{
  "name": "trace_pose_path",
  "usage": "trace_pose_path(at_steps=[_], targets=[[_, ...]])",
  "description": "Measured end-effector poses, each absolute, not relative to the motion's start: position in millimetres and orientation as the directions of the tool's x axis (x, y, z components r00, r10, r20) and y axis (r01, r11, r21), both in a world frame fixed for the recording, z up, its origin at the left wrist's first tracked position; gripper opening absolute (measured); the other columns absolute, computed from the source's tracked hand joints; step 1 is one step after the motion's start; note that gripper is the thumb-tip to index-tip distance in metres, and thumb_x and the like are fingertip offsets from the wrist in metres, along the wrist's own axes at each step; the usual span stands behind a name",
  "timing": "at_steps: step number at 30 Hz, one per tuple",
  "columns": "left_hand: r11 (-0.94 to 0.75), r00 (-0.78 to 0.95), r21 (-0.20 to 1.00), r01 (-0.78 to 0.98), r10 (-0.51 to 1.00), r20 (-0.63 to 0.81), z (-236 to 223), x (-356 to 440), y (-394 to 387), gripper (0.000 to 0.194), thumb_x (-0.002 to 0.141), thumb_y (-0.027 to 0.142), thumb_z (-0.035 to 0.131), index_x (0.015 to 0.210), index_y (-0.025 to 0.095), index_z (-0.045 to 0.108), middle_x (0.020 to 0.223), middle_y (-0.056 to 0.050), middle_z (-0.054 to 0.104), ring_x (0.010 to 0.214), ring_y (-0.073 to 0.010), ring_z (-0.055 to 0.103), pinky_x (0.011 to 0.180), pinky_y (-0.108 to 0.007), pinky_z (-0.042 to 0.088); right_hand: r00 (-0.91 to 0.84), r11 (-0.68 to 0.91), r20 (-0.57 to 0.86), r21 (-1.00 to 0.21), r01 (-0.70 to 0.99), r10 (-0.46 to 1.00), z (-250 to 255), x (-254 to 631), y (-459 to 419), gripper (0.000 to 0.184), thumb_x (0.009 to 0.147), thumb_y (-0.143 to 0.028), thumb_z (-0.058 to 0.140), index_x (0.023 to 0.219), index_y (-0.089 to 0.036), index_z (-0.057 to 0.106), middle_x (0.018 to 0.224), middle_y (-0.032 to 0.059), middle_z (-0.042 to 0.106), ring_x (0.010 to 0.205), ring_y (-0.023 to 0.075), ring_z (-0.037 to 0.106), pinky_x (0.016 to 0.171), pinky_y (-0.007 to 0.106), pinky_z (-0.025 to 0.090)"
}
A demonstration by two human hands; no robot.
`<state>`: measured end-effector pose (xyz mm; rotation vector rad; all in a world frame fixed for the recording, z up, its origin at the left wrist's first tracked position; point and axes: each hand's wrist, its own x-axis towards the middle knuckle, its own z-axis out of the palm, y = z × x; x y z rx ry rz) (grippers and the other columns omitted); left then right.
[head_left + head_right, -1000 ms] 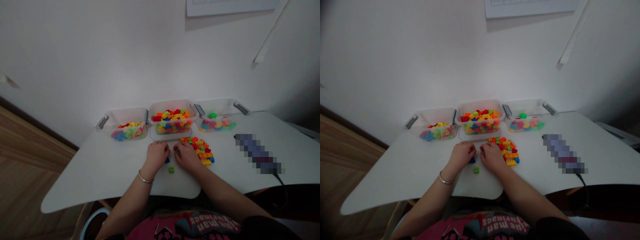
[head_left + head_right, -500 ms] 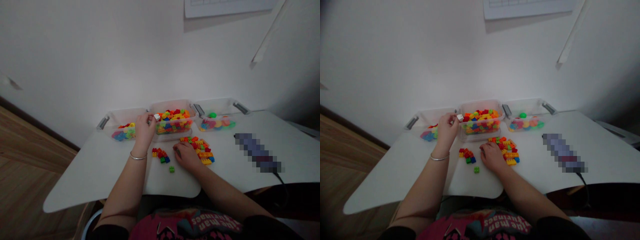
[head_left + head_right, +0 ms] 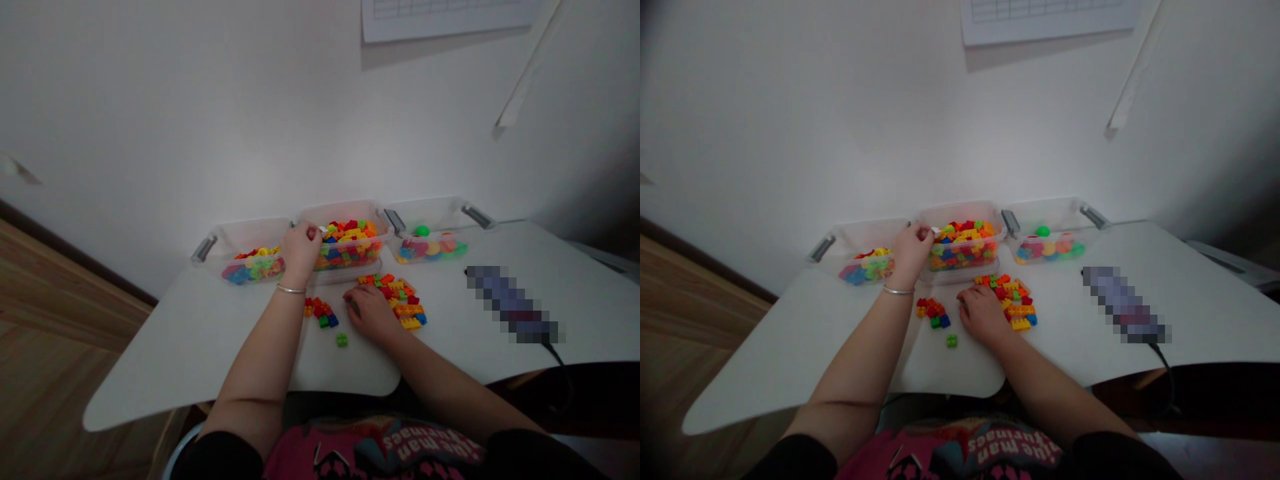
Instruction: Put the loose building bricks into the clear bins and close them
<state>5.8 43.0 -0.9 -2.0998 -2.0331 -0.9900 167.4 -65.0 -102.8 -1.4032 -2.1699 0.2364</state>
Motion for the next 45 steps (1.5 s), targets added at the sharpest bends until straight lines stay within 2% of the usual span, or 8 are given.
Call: trace_pose_path(at_steps=[7, 14, 19, 24, 27, 35, 39, 45], targets=[[-0.106, -0.130, 0.420, 0.901, 0.859, 0.495, -0.5, 14.1, 36.7, 0.026, 0.086, 0.033, 0.052, 0.107, 0.026, 0.065, 0.089, -0.006, 0.071, 0.100, -0.0276, 0.061, 0.090, -0.041, 0.040, -0.331, 0.458, 0.356, -0.374, 0.806, 0.874, -102.1, 165.9, -65.8, 0.020, 0.087, -0.019, 0.052, 0.100, -0.017, 0.066, 0.097, 0.0084, 0.070, 0.102, 0.0233, 0.056, 0.096, 0.038, 0.043], [-0.247, -0.070, 0.447, 0.860, 0.810, 0.582, -7.3, 9.6, 28.7, 0.050, 0.088, 0.033, 0.052, 0.134, 0.017, 0.046, 0.102, -0.008, 0.069, 0.101, -0.0257, 0.059, 0.094, -0.040, 0.040, -0.377, 0.499, 0.395, -0.275, 0.822, 0.838, -106.0, 165.7, -66.0, 0.019, 0.085, -0.018, 0.052, 0.097, -0.018, 0.067, 0.100, 0.0089, 0.069, 0.103, 0.0248, 0.054, 0.097, 0.040, 0.040], [-0.268, -0.027, 0.339, 0.902, 0.749, 0.663, -21.2, 2.3, -6.2, 0.045, 0.086, 0.032, 0.053, 0.129, 0.019, 0.050, 0.123, -0.012, 0.061, 0.121, -0.0296, 0.047, 0.109, -0.048, 0.027, -0.366, 0.509, 0.428, -0.289, 0.811, 0.826, -102.5, 163.8, -69.6, 0.018, 0.084, -0.017, 0.053, 0.095, -0.019, 0.066, 0.102, 0.0070, 0.069, 0.101, 0.0242, 0.054, 0.098, 0.039, 0.039], [-0.305, 0.052, 0.284, 0.909, 0.760, 0.648, -41.6, -5.2, -36.6, 0.038, 0.085, 0.028, 0.054, 0.122, 0.021, 0.057, 0.128, -0.013, 0.053, 0.125, -0.0287, 0.043, 0.110, -0.047, 0.028, -0.324, 0.458, 0.453, -0.225, 0.860, 0.831, -99.3, 163.4, -71.1, 0.022, 0.084, -0.017, 0.053, 0.101, -0.020, 0.066, 0.111, 0.0081, 0.066, 0.107, 0.0267, 0.052, 0.100, 0.043, 0.036], [-0.316, 0.083, 0.275, 0.908, 0.778, 0.623, -54.7, -10.9, -41.8, 0.034, 0.085, 0.026, 0.053, 0.118, 0.020, 0.061, 0.122, -0.014, 0.055, 0.120, -0.0283, 0.047, 0.105, -0.045, 0.035, -0.258, 0.367, 0.433, -0.189, 0.911, 0.864, -98.3, 164.8, -71.1, 0.026, 0.084, -0.019, 0.052, 0.106, -0.018, 0.065, 0.115, 0.0109, 0.063, 0.106, 0.0292, 0.051, 0.099, 0.046, 0.036], [-0.441, 0.339, 0.290, 0.849, 0.877, 0.341, -81.5, -14.0, -41.7, 0.020, 0.086, 0.018, 0.051, 0.095, 0.020, 0.069, 0.095, -0.006, 0.069, 0.095, -0.0225, 0.060, 0.090, -0.037, 0.046, -0.188, 0.252, 0.329, -0.164, 0.954, 0.925, -96.6, 167.3, -70.7, 0.031, 0.082, -0.018, 0.053, 0.111, -0.016, 0.065, 0.115, 0.0145, 0.060, 0.102, 0.0308, 0.050, 0.095, 0.046, 0.037], [-0.490, 0.399, 0.326, 0.809, 0.864, 0.307, -88.5, -11.4, -39.2, 0.019, 0.085, 0.016, 0.054, 0.094, 0.019, 0.069, 0.095, -0.006, 0.070, 0.094, -0.0219, 0.061, 0.088, -0.036, 0.048, -0.183, 0.238, 0.284, -0.174, 0.956, 0.941, -92.0, 167.4, -73.6, 0.034, 0.081, -0.022, 0.055, 0.113, -0.016, 0.064, 0.118, 0.0142, 0.058, 0.106, 0.0306, 0.048, 0.097, 0.045, 0.036], [-0.537, 0.447, 0.360, 0.763, 0.841, 0.305, -95.7, -12.4, -35.3, 0.017, 0.085, 0.016, 0.056, 0.092, 0.019, 0.070, 0.094, -0.006, 0.069, 0.092, -0.0209, 0.061, 0.087, -0.034, 0.049, -0.209, 0.250, 0.195, -0.215, 0.944, 0.958, -90.8, 178.5, -72.4, 0.050, 0.075, -0.017, 0.056, 0.125, -0.014, 0.059, 0.127, 0.0141, 0.054, 0.113, 0.0300, 0.047, 0.100, 0.041, 0.037]])
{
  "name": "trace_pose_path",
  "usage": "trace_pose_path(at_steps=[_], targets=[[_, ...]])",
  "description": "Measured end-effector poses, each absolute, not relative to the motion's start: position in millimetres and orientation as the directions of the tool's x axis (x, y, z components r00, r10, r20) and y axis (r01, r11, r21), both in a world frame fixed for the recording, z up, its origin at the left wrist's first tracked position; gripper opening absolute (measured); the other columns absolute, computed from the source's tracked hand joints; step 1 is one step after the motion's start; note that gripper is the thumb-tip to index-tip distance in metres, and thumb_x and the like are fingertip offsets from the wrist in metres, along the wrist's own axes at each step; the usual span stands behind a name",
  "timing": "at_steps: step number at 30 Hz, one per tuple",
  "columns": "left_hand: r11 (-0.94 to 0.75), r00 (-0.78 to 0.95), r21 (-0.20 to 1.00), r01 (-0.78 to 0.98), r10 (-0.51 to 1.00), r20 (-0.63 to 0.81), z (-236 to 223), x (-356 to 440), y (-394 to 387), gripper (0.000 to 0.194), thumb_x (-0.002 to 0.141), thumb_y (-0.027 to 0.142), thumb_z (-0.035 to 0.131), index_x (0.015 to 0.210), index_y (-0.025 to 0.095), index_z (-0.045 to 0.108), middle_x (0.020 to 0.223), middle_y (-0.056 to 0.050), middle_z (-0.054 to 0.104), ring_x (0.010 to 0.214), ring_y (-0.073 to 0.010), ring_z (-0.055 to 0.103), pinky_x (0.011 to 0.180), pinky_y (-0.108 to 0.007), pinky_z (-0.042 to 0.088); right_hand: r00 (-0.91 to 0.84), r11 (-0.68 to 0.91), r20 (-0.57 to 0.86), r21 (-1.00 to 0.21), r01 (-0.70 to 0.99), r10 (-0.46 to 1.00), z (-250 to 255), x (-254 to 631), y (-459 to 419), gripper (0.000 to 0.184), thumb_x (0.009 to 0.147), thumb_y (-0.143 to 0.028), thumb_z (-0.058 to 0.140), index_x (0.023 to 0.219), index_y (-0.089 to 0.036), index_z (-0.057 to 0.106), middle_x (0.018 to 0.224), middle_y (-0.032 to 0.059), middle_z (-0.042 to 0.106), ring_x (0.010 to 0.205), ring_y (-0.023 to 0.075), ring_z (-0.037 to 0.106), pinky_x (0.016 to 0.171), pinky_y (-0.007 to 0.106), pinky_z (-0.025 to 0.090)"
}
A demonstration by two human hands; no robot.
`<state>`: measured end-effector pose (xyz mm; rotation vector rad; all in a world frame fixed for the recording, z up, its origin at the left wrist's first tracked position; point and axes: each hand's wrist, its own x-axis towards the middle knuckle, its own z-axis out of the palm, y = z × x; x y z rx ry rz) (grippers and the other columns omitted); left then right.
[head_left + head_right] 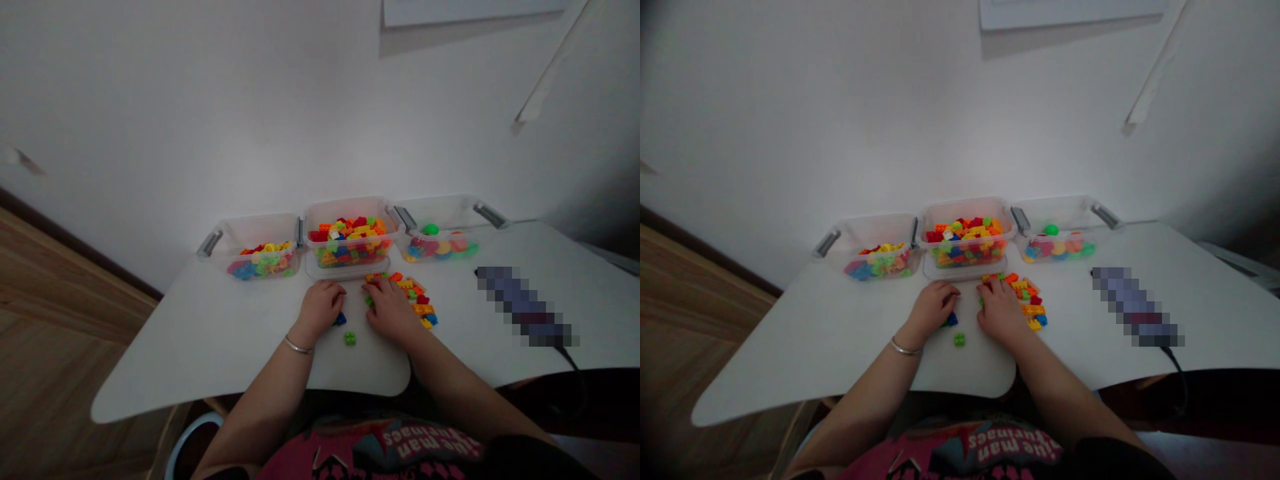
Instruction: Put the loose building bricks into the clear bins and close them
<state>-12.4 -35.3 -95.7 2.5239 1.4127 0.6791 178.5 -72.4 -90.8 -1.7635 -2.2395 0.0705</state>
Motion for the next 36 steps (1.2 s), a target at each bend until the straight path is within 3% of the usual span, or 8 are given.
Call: trace_pose_path(at_steps=[10, 22, 26, 30, 36], targets=[[-0.546, 0.455, 0.405, 0.734, 0.837, 0.303, -97.1, -12.9, -32.9, 0.017, 0.085, 0.015, 0.056, 0.093, 0.019, 0.071, 0.094, -0.005, 0.070, 0.091, -0.0199, 0.062, 0.086, -0.033, 0.048, -0.315, 0.362, 0.243, -0.182, 0.914, 0.918, -93.8, 186.0, -65.8, 0.028, 0.082, -0.017, 0.057, 0.107, -0.019, 0.068, 0.119, 0.0097, 0.061, 0.108, 0.0262, 0.051, 0.097, 0.040, 0.040], [-0.572, 0.486, 0.377, 0.729, 0.820, 0.304, -98.3, -13.7, -31.4, 0.016, 0.083, 0.015, 0.058, 0.091, 0.019, 0.072, 0.089, -0.005, 0.070, 0.087, -0.0197, 0.062, 0.082, -0.032, 0.048, -0.430, 0.530, 0.364, -0.245, 0.812, 0.826, -87.9, 170.3, -72.6, 0.020, 0.081, -0.018, 0.061, 0.100, -0.018, 0.067, 0.112, 0.0092, 0.064, 0.102, 0.0255, 0.055, 0.093, 0.041, 0.045], [-0.586, 0.498, 0.379, 0.716, 0.810, 0.310, -97.7, -14.4, -31.8, 0.016, 0.084, 0.016, 0.058, 0.091, 0.019, 0.072, 0.089, -0.005, 0.070, 0.087, -0.0195, 0.062, 0.082, -0.032, 0.048, -0.314, 0.535, 0.516, -0.362, 0.763, 0.797, -79.2, 180.2, -66.6, 0.021, 0.079, -0.019, 0.061, 0.100, -0.019, 0.066, 0.107, 0.0096, 0.064, 0.102, 0.0247, 0.056, 0.093, 0.041, 0.046], [-0.585, 0.491, 0.380, 0.717, 0.810, 0.321, -97.0, -15.8, -32.4, 0.016, 0.084, 0.016, 0.057, 0.090, 0.019, 0.071, 0.089, -0.005, 0.070, 0.087, -0.0194, 0.062, 0.083, -0.032, 0.048, -0.139, 0.521, 0.674, -0.406, 0.750, 0.725, -60.1, 195.6, -52.9, 0.023, 0.080, -0.021, 0.058, 0.102, -0.020, 0.065, 0.100, 0.0090, 0.065, 0.097, 0.0249, 0.058, 0.089, 0.043, 0.047], [-0.587, 0.493, 0.376, 0.717, 0.808, 0.322, -95.2, -16.3, -33.4, 0.016, 0.084, 0.015, 0.056, 0.090, 0.019, 0.071, 0.088, -0.005, 0.070, 0.086, -0.0194, 0.062, 0.083, -0.032, 0.048, 0.030, 0.490, 0.756, -0.453, 0.745, 0.654, -26.3, 216.8, -16.7, 0.024, 0.079, -0.028, 0.057, 0.102, -0.021, 0.064, 0.094, 0.0075, 0.067, 0.088, 0.0234, 0.059, 0.082, 0.041, 0.048]])
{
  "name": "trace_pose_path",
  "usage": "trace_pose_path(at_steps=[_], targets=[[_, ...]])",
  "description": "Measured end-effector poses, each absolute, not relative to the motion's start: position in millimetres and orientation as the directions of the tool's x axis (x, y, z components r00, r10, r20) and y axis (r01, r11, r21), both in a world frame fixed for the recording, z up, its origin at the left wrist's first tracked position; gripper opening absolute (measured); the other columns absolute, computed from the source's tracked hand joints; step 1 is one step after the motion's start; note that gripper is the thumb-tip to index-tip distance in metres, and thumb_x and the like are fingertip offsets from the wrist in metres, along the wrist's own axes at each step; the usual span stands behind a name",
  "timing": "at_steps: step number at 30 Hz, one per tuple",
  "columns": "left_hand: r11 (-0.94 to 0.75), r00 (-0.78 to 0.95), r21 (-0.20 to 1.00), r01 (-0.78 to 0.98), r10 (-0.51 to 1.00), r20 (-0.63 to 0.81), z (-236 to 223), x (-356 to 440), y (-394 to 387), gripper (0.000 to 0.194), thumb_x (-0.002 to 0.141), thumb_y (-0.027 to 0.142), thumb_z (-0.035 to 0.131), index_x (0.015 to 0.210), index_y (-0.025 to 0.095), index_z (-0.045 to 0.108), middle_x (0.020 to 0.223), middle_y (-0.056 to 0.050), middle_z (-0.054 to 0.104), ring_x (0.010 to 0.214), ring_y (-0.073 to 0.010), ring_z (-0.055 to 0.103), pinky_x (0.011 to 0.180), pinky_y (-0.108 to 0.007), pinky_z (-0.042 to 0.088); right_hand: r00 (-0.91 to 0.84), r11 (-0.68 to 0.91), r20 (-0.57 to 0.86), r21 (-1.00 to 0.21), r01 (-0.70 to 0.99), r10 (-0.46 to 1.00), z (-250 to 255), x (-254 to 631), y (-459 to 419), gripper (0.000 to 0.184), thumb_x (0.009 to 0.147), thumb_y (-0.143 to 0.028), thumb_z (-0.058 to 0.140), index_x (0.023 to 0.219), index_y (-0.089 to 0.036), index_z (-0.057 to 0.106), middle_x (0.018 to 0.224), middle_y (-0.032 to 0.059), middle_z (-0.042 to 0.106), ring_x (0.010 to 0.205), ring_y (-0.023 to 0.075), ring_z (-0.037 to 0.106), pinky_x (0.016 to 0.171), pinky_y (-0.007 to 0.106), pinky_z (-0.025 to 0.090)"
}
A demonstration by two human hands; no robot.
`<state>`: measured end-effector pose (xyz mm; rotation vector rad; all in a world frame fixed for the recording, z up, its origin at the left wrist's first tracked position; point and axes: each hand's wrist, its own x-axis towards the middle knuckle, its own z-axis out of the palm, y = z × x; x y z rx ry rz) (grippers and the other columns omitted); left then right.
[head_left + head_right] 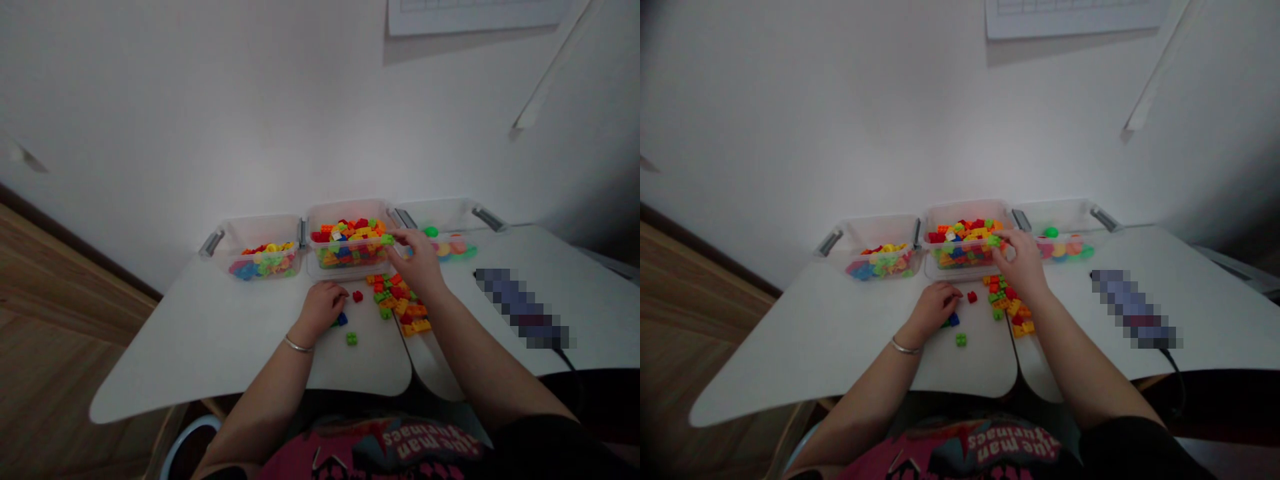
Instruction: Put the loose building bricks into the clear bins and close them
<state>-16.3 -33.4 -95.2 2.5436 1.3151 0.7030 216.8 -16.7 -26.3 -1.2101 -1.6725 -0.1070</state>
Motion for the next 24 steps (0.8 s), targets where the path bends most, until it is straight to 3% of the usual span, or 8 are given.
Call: trace_pose_path(at_steps=[6, 13, 19, 24], targets=[[-0.586, 0.489, 0.399, 0.706, 0.810, 0.324, -95.8, -17.6, -34.0, 0.017, 0.083, 0.014, 0.057, 0.090, 0.019, 0.072, 0.090, -0.004, 0.071, 0.086, -0.0189, 0.062, 0.084, -0.032, 0.048, 0.133, 0.340, 0.692, -0.501, 0.796, 0.709, -19.8, 223.6, 15.8, 0.030, 0.079, -0.030, 0.055, 0.104, -0.016, 0.066, 0.086, 0.0089, 0.068, 0.083, 0.0250, 0.061, 0.083, 0.042, 0.049], [-0.584, 0.490, 0.401, 0.705, 0.811, 0.320, -95.2, -18.9, -34.0, 0.017, 0.084, 0.015, 0.056, 0.090, 0.020, 0.072, 0.089, -0.005, 0.070, 0.087, -0.0186, 0.063, 0.085, -0.032, 0.048, 0.066, 0.209, 0.629, -0.353, 0.912, 0.774, -20.3, 214.2, 19.3, 0.034, 0.082, -0.032, 0.051, 0.104, -0.016, 0.070, 0.099, 0.0122, 0.071, 0.091, 0.0293, 0.060, 0.087, 0.047, 0.047], [-0.592, 0.503, 0.395, 0.703, 0.806, 0.313, -95.5, -19.1, -33.8, 0.018, 0.085, 0.015, 0.055, 0.090, 0.019, 0.072, 0.089, -0.005, 0.070, 0.087, -0.0191, 0.063, 0.084, -0.033, 0.048, 0.046, 0.194, 0.600, -0.328, 0.924, 0.799, -19.2, 212.6, 17.1, 0.031, 0.084, -0.030, 0.050, 0.101, -0.016, 0.071, 0.104, 0.0123, 0.070, 0.098, 0.0291, 0.059, 0.091, 0.047, 0.045], [-0.591, 0.505, 0.398, 0.702, 0.807, 0.307, -94.3, -18.8, -34.2, 0.018, 0.085, 0.015, 0.056, 0.091, 0.019, 0.072, 0.090, -0.005, 0.070, 0.087, -0.0191, 0.063, 0.084, -0.033, 0.048, 0.049, 0.241, 0.618, -0.377, 0.895, 0.784, -23.1, 212.5, 18.4, 0.031, 0.084, -0.028, 0.049, 0.105, -0.015, 0.069, 0.110, 0.0127, 0.068, 0.105, 0.0290, 0.057, 0.095, 0.047, 0.042]])
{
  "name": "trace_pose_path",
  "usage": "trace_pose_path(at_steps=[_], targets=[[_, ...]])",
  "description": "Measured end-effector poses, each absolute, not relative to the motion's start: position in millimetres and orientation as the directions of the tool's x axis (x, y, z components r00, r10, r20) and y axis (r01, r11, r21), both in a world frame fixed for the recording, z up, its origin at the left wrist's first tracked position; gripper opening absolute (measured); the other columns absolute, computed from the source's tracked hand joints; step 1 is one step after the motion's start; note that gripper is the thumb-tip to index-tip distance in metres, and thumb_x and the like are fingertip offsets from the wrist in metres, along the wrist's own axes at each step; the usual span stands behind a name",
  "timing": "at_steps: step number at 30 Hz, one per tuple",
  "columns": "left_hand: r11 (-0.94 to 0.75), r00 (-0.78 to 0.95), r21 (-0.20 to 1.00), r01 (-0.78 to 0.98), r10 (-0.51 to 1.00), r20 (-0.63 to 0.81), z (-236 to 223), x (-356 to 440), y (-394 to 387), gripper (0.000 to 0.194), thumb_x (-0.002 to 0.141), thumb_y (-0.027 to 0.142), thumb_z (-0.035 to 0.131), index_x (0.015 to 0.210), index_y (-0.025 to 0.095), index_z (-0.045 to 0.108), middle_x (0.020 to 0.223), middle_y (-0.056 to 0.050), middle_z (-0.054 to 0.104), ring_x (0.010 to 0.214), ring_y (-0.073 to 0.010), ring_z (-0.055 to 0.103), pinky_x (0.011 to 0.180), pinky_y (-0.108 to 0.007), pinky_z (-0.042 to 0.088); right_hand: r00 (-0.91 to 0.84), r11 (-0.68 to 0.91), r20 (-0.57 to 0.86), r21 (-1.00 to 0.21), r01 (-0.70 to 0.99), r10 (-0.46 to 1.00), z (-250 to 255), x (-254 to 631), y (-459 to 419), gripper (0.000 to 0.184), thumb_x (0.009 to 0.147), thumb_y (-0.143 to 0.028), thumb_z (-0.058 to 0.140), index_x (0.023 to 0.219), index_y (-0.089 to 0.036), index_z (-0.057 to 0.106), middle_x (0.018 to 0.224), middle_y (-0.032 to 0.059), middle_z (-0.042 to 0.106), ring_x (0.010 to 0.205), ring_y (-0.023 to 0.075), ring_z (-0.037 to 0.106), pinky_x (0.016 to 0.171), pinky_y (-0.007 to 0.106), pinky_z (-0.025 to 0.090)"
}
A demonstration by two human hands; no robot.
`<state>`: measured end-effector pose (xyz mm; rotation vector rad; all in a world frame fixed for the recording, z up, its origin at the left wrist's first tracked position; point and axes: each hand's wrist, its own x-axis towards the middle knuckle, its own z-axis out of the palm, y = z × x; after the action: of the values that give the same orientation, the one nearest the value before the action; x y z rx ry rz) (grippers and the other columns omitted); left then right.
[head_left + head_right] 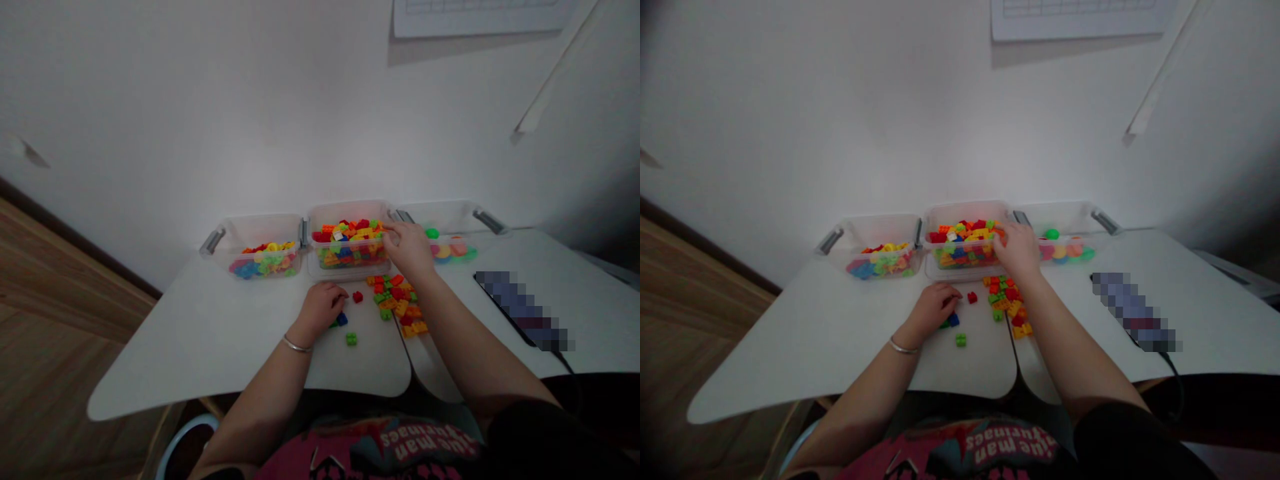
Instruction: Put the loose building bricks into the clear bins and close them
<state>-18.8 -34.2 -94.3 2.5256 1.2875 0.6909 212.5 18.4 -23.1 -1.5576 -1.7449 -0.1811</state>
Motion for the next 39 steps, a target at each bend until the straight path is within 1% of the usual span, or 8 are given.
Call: trace_pose_path(at_steps=[4, 8, 12, 16, 20, 25, 29, 39], targets=[[-0.585, 0.504, 0.398, 0.707, 0.811, 0.297, -93.0, -18.5, -34.2, 0.018, 0.084, 0.014, 0.055, 0.090, 0.019, 0.072, 0.090, -0.005, 0.070, 0.087, -0.0188, 0.063, 0.084, -0.032, 0.048, 0.043, 0.325, 0.695, -0.389, 0.862, 0.717, -24.1, 211.3, 7.5, 0.030, 0.083, -0.027, 0.052, 0.109, -0.017, 0.066, 0.119, 0.0129, 0.062, 0.113, 0.0288, 0.054, 0.099, 0.047, 0.040], [-0.585, 0.504, 0.389, 0.712, 0.811, 0.297, -92.7, -18.2, -34.1, 0.017, 0.084, 0.015, 0.056, 0.090, 0.019, 0.072, 0.089, -0.005, 0.070, 0.087, -0.0192, 0.063, 0.084, -0.032, 0.048, -0.047, 0.433, 0.743, -0.336, 0.837, 0.667, -28.2, 205.3, -18.1, 0.023, 0.086, -0.026, 0.050, 0.102, -0.021, 0.066, 0.115, 0.0106, 0.063, 0.112, 0.0266, 0.054, 0.100, 0.045, 0.039], [-0.586, 0.508, 0.387, 0.712, 0.810, 0.293, -90.9, -17.3, -34.7, 0.017, 0.084, 0.016, 0.057, 0.090, 0.019, 0.072, 0.089, -0.005, 0.070, 0.086, -0.0190, 0.063, 0.083, -0.032, 0.048, -0.255, 0.545, 0.622, -0.333, 0.770, 0.741, -45.1, 191.8, -42.3, 0.021, 0.087, -0.024, 0.051, 0.100, -0.021, 0.067, 0.105, 0.0085, 0.067, 0.104, 0.0235, 0.058, 0.094, 0.039, 0.044], [-0.580, 0.504, 0.383, 0.718, 0.814, 0.288, -89.3, -17.2, -35.5, 0.017, 0.083, 0.015, 0.057, 0.088, 0.019, 0.072, 0.086, -0.005, 0.070, 0.084, -0.0186, 0.063, 0.081, -0.031, 0.049, -0.358, 0.491, 0.404, -0.297, 0.819, 0.842, -68.2, 176.5, -56.2, 0.024, 0.086, -0.024, 0.054, 0.106, -0.020, 0.067, 0.109, 0.0085, 0.067, 0.103, 0.0235, 0.058, 0.093, 0.038, 0.046], [-0.581, 0.495, 0.381, 0.719, 0.813, 0.306, -90.3, -17.9, -35.8, 0.017, 0.084, 0.014, 0.057, 0.089, 0.019, 0.072, 0.087, -0.005, 0.070, 0.085, -0.0190, 0.063, 0.082, -0.031, 0.048, -0.383, 0.453, 0.292, -0.229, 0.862, 0.876, -81.7, 169.0, -62.1, 0.028, 0.086, -0.022, 0.054, 0.111, -0.018, 0.065, 0.116, 0.0088, 0.065, 0.106, 0.0243, 0.057, 0.094, 0.037, 0.044], [-0.567, 0.487, 0.375, 0.733, 0.823, 0.292, -90.1, -17.7, -35.9, 0.017, 0.084, 0.015, 0.056, 0.088, 0.019, 0.072, 0.087, -0.005, 0.070, 0.084, -0.0186, 0.063, 0.082, -0.031, 0.049, -0.400, 0.444, 0.252, -0.151, 0.883, 0.881, -85.6, 167.3, -63.8, 0.028, 0.086, -0.022, 0.055, 0.112, -0.018, 0.065, 0.111, 0.0092, 0.067, 0.103, 0.0252, 0.057, 0.092, 0.039, 0.043], [-0.567, 0.486, 0.380, 0.730, 0.823, 0.295, -89.1, -17.4, -36.1, 0.018, 0.084, 0.015, 0.056, 0.089, 0.019, 0.073, 0.086, -0.005, 0.070, 0.085, -0.0187, 0.063, 0.082, -0.031, 0.049, -0.403, 0.443, 0.257, -0.124, 0.888, 0.878, -87.1, 166.2, -63.8, 0.023, 0.089, -0.023, 0.052, 0.106, -0.018, 0.067, 0.102, 0.0085, 0.069, 0.099, 0.0251, 0.058, 0.090, 0.039, 0.042], [-0.563, 0.479, 0.380, 0.734, 0.825, 0.299, -89.7, -17.2, -35.5, 0.017, 0.084, 0.014, 0.056, 0.088, 0.019, 0.072, 0.088, -0.005, 0.070, 0.086, -0.0191, 0.063, 0.082, -0.031, 0.048, -0.445, 0.483, 0.237, -0.134, 0.865, 0.863, -84.8, 163.2, -67.4, 0.016, 0.085, -0.025, 0.059, 0.096, -0.018, 0.068, 0.095, 0.0079, 0.069, 0.096, 0.0243, 0.058, 0.090, 0.037, 0.042]])
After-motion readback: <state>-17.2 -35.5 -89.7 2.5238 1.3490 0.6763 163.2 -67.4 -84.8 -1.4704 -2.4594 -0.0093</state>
